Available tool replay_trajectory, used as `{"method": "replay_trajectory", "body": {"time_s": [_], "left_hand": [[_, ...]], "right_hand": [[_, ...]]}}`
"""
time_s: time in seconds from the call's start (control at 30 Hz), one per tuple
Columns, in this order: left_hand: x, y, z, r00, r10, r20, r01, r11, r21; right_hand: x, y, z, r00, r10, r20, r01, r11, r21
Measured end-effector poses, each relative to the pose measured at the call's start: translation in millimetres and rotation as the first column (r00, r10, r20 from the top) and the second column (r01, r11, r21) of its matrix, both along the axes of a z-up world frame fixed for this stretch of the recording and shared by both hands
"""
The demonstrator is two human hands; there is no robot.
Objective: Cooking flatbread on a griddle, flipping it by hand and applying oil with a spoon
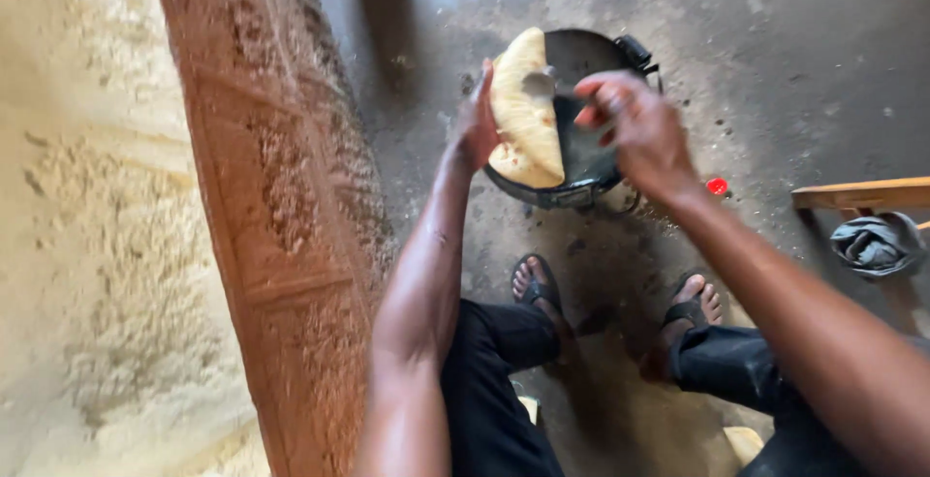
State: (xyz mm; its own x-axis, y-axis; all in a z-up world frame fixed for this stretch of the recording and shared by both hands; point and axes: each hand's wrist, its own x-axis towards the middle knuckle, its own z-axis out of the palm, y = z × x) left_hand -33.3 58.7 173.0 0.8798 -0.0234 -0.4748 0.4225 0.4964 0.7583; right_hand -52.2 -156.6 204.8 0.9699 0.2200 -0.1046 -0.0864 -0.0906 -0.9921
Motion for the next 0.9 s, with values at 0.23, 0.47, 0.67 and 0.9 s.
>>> {"method": "replay_trajectory", "body": {"time_s": [0.23,0.47,0.67,0.9], "left_hand": [[30,65,-176,0.998,0.064,0.024,-0.067,0.988,0.136],[42,29,-154,1.000,-0.004,-0.003,0.005,0.975,0.222],[43,12,-138,0.996,0.017,-0.089,0.010,0.955,0.296],[41,-4,-127,0.980,0.047,-0.195,0.033,0.920,0.390]], "right_hand": [[20,-34,25,0.993,-0.120,-0.013,0.118,0.989,-0.091],[28,-46,19,0.989,-0.149,0.001,0.149,0.989,0.015],[31,-54,20,0.988,-0.157,-0.009,0.157,0.987,0.021],[30,-58,23,0.990,-0.137,-0.033,0.136,0.990,-0.031]]}}
